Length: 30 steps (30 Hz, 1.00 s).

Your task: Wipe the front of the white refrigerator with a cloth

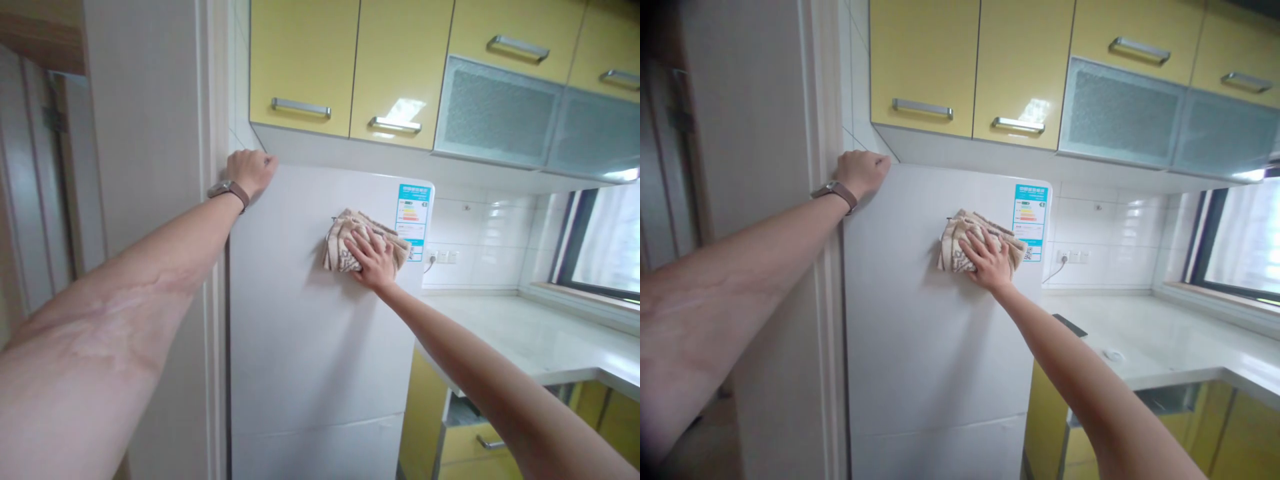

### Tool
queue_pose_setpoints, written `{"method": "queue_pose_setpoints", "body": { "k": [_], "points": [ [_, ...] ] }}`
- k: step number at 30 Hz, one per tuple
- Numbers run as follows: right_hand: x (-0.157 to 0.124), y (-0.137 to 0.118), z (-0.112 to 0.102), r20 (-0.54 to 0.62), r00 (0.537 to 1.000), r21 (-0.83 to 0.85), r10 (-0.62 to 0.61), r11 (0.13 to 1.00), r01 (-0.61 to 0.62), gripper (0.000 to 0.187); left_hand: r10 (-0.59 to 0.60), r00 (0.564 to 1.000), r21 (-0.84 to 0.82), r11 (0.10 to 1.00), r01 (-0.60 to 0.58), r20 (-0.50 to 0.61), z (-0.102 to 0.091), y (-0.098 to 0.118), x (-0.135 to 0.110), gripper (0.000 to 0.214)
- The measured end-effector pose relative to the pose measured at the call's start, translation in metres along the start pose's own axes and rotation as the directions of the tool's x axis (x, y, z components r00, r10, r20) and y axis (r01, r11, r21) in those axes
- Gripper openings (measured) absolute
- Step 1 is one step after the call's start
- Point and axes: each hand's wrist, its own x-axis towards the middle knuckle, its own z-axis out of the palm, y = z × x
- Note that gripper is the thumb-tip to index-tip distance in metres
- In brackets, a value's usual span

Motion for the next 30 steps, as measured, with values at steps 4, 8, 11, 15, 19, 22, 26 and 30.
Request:
{"method": "queue_pose_setpoints", "body": {
  "k": [4, 8, 11, 15, 19, 22, 26, 30],
  "points": [
    [-0.090, -0.005, 0.023, 0.089, 0.990, 0.025, -0.111, 0.994, 0.109, 0.069, -0.004, 1.000, -0.015, 1.000, 0.004, -0.022, 0.003, -0.002, 0.001, 0.073],
    [-0.157, 0.023, 0.030, 0.216, 0.841, 0.207, -0.496, 0.865, 0.457, 0.065, 0.008, 0.998, 0.014, 1.000, -0.008, -0.056, 0.006, -0.001, 0.002, 0.064],
    [-0.157, 0.068, 0.018, 0.268, 0.749, 0.313, -0.606, 0.790, 0.527, 0.065, 0.017, 0.998, 0.046, 0.999, -0.014, -0.067, 0.007, -0.002, 0.003, 0.061],
    [-0.090, 0.129, -0.006, 0.269, 0.954, 0.126, -0.130, 0.987, 0.099, 0.060, 0.018, 0.998, 0.063, 0.998, -0.014, -0.057, 0.008, -0.002, 0.004, 0.060],
    [0.021, 0.156, -0.023, -0.037, 0.902, 0.049, 0.429, 0.903, -0.427, 0.075, -0.004, 0.999, 0.072, 0.997, 0.007, -0.040, 0.008, -0.003, 0.004, 0.063],
    [0.083, 0.152, -0.022, -0.176, 0.798, 0.049, 0.576, 0.815, -0.578, 0.064, -0.032, 0.999, 0.065, 0.997, 0.032, -0.011, 0.008, -0.003, 0.003, 0.067],
    [0.086, 0.125, -0.013, -0.245, 0.831, -0.089, 0.499, 0.842, -0.532, 0.066, -0.046, 0.999, 0.045, 0.998, 0.046, 0.014, 0.007, -0.002, 0.000, 0.071],
    [0.038, 0.094, -0.009, -0.183, 0.873, -0.074, 0.452, 0.879, -0.471, 0.073, -0.028, 0.999, 0.097, 0.995, 0.032, -0.044, 0.004, 0.004, -0.006, 0.064]
  ]
}}
